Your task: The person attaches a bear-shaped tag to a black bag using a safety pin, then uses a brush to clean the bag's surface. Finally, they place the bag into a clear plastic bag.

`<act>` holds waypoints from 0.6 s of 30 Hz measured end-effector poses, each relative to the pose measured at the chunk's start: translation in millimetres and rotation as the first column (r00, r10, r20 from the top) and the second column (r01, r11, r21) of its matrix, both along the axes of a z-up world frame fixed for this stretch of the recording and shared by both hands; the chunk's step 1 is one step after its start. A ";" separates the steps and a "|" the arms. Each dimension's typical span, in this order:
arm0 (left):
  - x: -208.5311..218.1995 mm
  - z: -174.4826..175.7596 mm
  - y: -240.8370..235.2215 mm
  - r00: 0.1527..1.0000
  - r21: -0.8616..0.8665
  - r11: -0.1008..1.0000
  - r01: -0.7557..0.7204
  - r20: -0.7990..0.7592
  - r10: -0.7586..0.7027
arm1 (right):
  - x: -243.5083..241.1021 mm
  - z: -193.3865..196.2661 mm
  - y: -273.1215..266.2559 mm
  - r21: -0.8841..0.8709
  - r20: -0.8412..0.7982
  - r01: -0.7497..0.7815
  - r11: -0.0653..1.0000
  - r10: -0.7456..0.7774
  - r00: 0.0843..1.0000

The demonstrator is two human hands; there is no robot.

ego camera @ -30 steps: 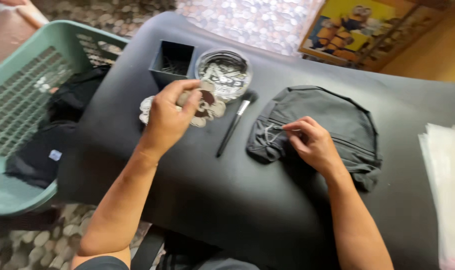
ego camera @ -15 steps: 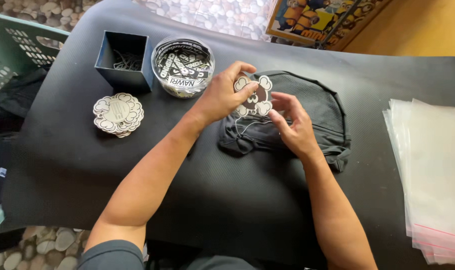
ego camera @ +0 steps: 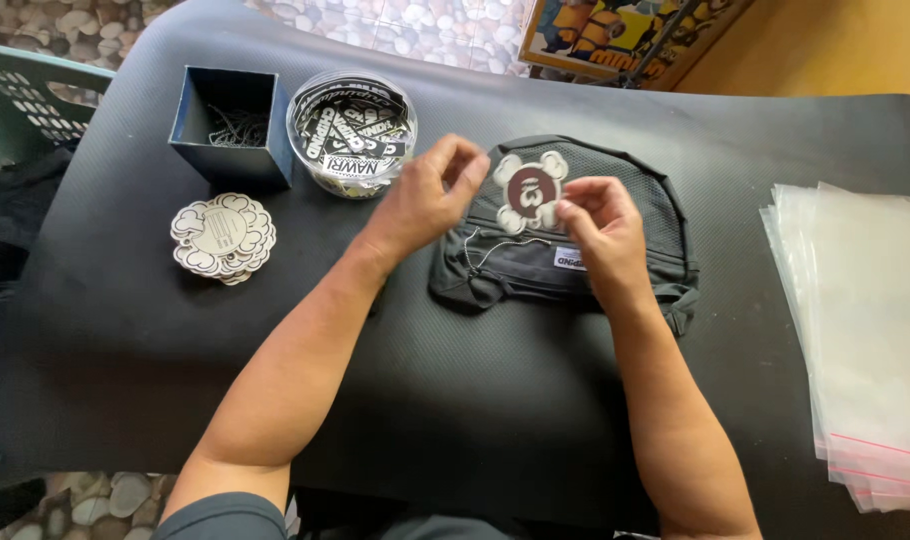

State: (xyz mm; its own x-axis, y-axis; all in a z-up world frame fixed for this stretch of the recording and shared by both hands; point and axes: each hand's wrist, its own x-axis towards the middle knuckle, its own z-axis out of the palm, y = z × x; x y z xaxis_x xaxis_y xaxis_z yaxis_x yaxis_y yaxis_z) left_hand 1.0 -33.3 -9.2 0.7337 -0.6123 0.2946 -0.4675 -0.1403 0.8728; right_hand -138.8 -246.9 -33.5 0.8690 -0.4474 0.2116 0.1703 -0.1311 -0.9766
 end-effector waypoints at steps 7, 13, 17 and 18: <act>-2.5 15.8 23.3 0.957 0.560 0.818 0.134 0.140 -0.253 | 0.3 0.2 -0.8 -0.001 -0.030 0.097 0.995 -0.097 0.995; -8.9 -12.0 13.9 0.891 0.595 0.803 0.045 0.340 -0.302 | 1.6 2.9 7.7 -0.066 -0.056 0.063 0.996 -0.067 0.996; -6.2 -29.8 8.9 0.896 0.586 0.809 0.044 0.335 -0.291 | 4.0 -2.9 6.8 -0.093 -0.059 0.062 0.994 -0.067 0.996; -5.5 -30.5 8.0 0.908 0.584 0.808 0.080 0.292 -0.301 | 4.4 -3.7 6.5 -0.094 -0.060 0.059 0.994 -0.065 0.996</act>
State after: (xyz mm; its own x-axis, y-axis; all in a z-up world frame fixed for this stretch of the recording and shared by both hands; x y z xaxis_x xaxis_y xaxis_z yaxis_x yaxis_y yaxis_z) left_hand -4.4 -25.4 -39.7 0.4961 -0.8646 0.0799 -0.7949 -0.4152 0.4425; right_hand -134.4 -240.4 -37.2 0.8532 -0.4817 0.2000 0.0975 -0.2294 -0.9684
